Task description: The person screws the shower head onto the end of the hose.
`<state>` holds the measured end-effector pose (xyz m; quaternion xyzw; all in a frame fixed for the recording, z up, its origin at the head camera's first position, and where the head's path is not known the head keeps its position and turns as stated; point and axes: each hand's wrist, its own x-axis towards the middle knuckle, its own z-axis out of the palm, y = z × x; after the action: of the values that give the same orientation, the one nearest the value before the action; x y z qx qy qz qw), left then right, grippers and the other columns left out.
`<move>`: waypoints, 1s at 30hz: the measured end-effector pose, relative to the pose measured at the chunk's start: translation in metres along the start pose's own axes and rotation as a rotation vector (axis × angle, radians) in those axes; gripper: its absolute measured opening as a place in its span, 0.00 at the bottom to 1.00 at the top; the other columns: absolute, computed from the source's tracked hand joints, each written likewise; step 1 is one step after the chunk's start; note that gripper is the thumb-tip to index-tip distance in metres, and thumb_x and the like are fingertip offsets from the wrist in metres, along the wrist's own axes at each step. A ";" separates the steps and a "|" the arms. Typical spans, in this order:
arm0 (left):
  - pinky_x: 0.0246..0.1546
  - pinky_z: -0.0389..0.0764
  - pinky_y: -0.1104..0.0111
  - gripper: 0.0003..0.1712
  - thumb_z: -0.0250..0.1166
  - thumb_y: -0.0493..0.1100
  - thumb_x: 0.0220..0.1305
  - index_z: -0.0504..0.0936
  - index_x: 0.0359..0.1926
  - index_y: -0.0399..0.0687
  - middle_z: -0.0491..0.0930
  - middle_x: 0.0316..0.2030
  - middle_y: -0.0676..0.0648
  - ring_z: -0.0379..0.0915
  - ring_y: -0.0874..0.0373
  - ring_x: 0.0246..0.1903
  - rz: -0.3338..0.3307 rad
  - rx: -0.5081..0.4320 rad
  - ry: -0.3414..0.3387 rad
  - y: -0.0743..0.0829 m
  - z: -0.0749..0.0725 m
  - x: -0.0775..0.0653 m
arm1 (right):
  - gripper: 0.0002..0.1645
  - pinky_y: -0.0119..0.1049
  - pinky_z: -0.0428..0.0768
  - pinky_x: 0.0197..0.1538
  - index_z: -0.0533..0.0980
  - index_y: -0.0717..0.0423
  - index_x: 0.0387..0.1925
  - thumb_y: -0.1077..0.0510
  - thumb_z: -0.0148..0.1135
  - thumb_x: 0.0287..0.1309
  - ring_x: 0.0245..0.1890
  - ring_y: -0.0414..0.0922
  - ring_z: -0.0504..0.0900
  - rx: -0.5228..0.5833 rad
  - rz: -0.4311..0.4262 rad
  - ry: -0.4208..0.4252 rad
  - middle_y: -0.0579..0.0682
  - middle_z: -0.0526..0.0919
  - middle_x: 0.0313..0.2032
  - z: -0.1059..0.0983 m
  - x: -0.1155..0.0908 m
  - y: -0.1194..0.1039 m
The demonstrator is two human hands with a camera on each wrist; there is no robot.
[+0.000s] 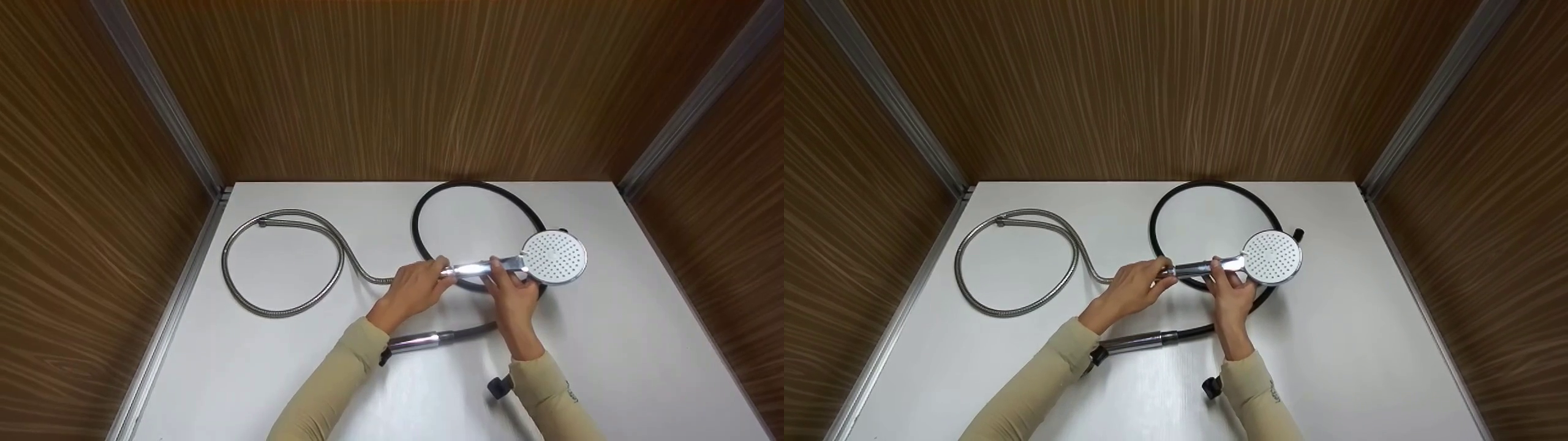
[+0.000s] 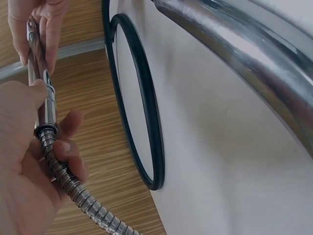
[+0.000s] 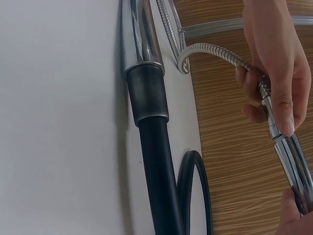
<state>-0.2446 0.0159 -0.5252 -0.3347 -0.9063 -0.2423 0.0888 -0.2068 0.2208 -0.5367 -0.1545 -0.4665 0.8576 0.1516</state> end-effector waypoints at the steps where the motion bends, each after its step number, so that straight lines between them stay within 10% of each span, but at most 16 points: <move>1: 0.28 0.79 0.67 0.16 0.55 0.54 0.82 0.81 0.48 0.49 0.82 0.30 0.50 0.74 0.59 0.28 0.000 -0.002 -0.003 0.000 0.000 0.000 | 0.54 0.45 0.87 0.62 0.47 0.48 0.83 0.66 0.68 0.68 0.54 0.47 0.90 0.004 0.000 0.001 0.48 0.89 0.47 0.000 0.000 0.000; 30: 0.38 0.84 0.64 0.20 0.47 0.55 0.85 0.80 0.55 0.50 0.84 0.39 0.50 0.81 0.56 0.38 -0.054 -0.028 -0.064 0.003 -0.002 0.001 | 0.55 0.43 0.87 0.60 0.44 0.45 0.85 0.68 0.64 0.70 0.56 0.48 0.89 0.000 0.023 0.017 0.47 0.88 0.47 0.001 0.002 -0.003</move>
<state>-0.2436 0.0172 -0.5225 -0.3190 -0.9139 -0.2464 0.0485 -0.2088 0.2224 -0.5345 -0.1673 -0.4633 0.8580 0.1456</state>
